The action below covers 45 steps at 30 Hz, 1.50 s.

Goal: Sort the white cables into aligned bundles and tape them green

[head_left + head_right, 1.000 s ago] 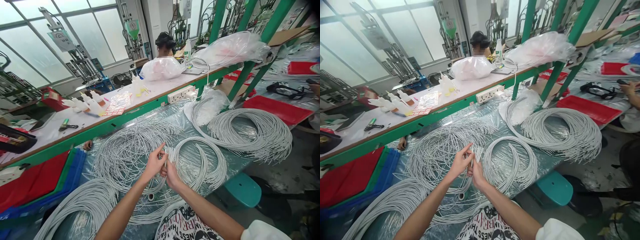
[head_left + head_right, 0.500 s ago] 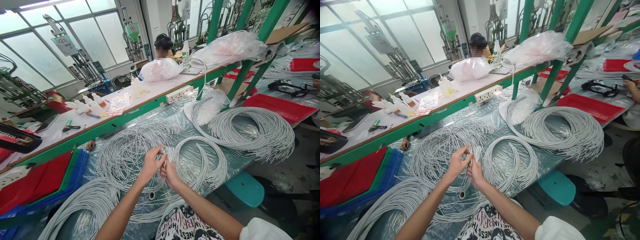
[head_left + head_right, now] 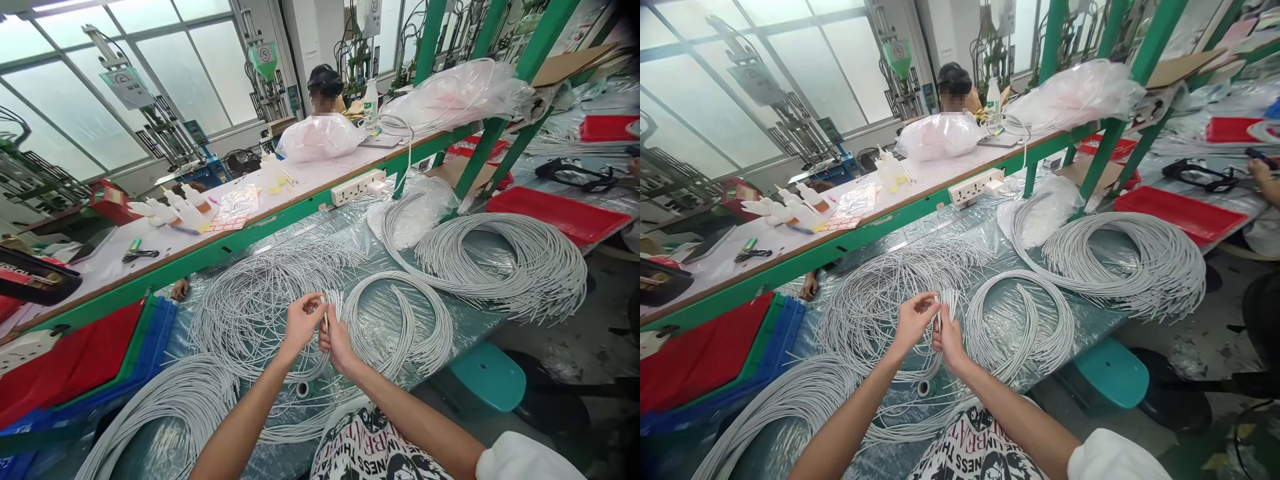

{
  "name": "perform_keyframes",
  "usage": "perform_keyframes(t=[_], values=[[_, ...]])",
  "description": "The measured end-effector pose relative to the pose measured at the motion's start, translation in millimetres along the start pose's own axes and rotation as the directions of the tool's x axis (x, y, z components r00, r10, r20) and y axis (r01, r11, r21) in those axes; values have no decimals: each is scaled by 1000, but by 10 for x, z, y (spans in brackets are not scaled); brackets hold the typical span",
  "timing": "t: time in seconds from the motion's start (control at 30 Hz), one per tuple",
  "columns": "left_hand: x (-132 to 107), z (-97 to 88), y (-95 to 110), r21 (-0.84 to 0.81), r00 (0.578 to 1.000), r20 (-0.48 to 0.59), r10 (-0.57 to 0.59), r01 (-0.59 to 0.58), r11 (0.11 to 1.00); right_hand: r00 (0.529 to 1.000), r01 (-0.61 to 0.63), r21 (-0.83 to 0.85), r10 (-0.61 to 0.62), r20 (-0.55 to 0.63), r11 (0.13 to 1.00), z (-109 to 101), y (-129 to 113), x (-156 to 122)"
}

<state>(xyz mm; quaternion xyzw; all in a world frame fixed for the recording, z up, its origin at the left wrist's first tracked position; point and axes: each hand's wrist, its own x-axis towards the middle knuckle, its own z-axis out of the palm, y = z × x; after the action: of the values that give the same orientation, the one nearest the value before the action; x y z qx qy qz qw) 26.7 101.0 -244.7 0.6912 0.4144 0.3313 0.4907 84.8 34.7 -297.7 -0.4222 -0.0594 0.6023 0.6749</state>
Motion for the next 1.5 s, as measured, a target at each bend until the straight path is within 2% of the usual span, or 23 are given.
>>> perform_keyframes(t=[0.1,0.27,0.33,0.4,0.5,0.57,0.63,0.77,0.83,0.93,1.03,1.13,1.23,1.37,1.5], values=[[90,22,-83,-86,998,-24,-53,51,995,998,33,-49,-31,51,998,20,4,-8],[131,18,-200,-112,998,0,-58,58,992,993,23,-68,-15,114,997,-28,56,1],[113,-6,-234,-116,998,47,-52,57,992,989,2,-63,8,146,998,-77,67,-5],[109,-52,-298,-74,990,138,-42,52,996,989,-23,-63,32,145,998,-146,70,-6],[191,-168,-504,123,965,259,-49,17,992,994,-56,-62,61,91,996,-277,55,21],[320,-262,-713,254,967,244,-77,13,967,994,-77,-57,81,72,995,-361,42,50],[501,-344,-940,352,980,166,-106,41,935,992,-99,-53,103,72,994,-409,46,60],[950,-395,-1307,569,993,48,-104,58,820,981,-146,-75,154,119,986,-331,150,-44],[1185,-361,-1434,658,994,64,-90,25,752,958,-168,-110,188,216,980,-218,225,-144],[1492,-278,-1610,766,982,166,-92,-70,639,915,-196,-159,239,326,968,-42,298,-271],[1681,-213,-1802,829,934,335,-127,-228,510,890,-211,-218,280,361,953,51,313,-315],[1746,-189,-1986,823,842,511,-174,-420,382,869,-224,-245,307,388,943,42,320,-287],[1760,-172,-2122,764,745,638,-196,-580,282,870,-271,-213,333,363,939,-4,347,-234],[1799,-137,-2213,676,650,737,-186,-708,204,880,-299,-185,345,325,936,-44,363,-167],[1853,-166,-2228,632,608,775,-174,-756,171,878,-337,-176,376,296,925,-70,312,-122]])
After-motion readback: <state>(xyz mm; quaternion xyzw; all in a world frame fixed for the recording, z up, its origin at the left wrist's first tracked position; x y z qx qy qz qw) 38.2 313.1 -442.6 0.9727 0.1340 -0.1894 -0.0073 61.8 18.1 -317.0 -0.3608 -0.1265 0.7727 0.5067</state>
